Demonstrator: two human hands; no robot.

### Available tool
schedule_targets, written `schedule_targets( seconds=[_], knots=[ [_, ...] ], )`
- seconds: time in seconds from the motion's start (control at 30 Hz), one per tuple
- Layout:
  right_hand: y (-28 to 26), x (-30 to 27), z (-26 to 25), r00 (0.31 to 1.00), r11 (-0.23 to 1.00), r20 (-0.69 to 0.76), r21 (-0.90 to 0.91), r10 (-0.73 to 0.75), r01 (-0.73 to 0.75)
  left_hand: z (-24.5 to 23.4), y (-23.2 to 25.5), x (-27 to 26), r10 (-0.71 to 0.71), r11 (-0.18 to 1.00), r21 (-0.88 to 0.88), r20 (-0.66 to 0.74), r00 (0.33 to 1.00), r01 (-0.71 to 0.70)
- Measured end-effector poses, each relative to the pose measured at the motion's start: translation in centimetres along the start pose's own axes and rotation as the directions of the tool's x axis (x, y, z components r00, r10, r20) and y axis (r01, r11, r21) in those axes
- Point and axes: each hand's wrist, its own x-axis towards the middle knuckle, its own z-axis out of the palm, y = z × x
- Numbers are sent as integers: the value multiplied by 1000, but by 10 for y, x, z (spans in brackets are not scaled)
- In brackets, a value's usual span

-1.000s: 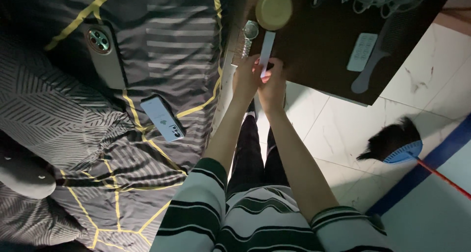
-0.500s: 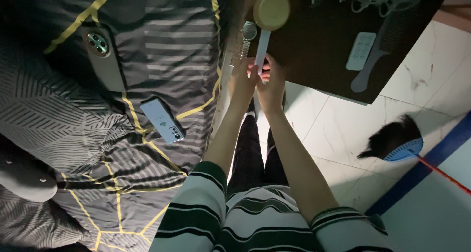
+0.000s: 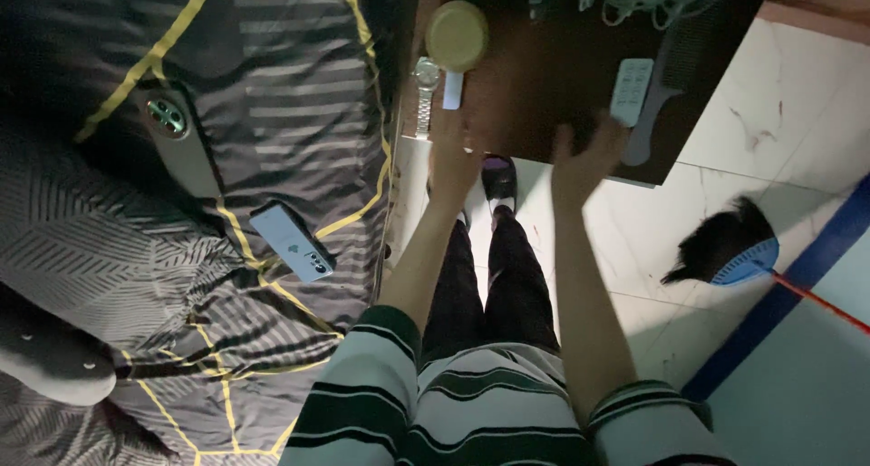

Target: The person organizes several white charging cables and adapters on a bedside table. They pick up each cable, coil it neatly, and place it back on the table alongside other items like a lamp, a bottle, and a phone.

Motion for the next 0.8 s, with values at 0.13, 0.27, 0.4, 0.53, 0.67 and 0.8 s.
schedule_targets(
  seconds=[0.13,0.27,0.4,0.53,0.67,0.8],
  knots=[
    [8,28,-32,999,884,16,-466,28,-18,85,-38,-27,59,997,35,177,982,-67],
    [-8,38,-29,970,852,90,-500,228,-154,83,11,-15,-12,1000,10,533,846,8],
    [-32,42,-25,994,981,-15,-161,111,-112,94,20,-8,-100,995,40,569,816,94],
    [-6,37,-8,978,902,-47,-398,-201,166,99,17,-6,-120,982,-56,547,829,179],
    [-36,45,-20,995,987,97,-155,-34,49,98,24,-4,-132,936,-198,574,808,293],
    [-20,45,-12,950,983,254,-79,181,-167,54,64,0,-136,896,-288,546,827,338]
  ],
)
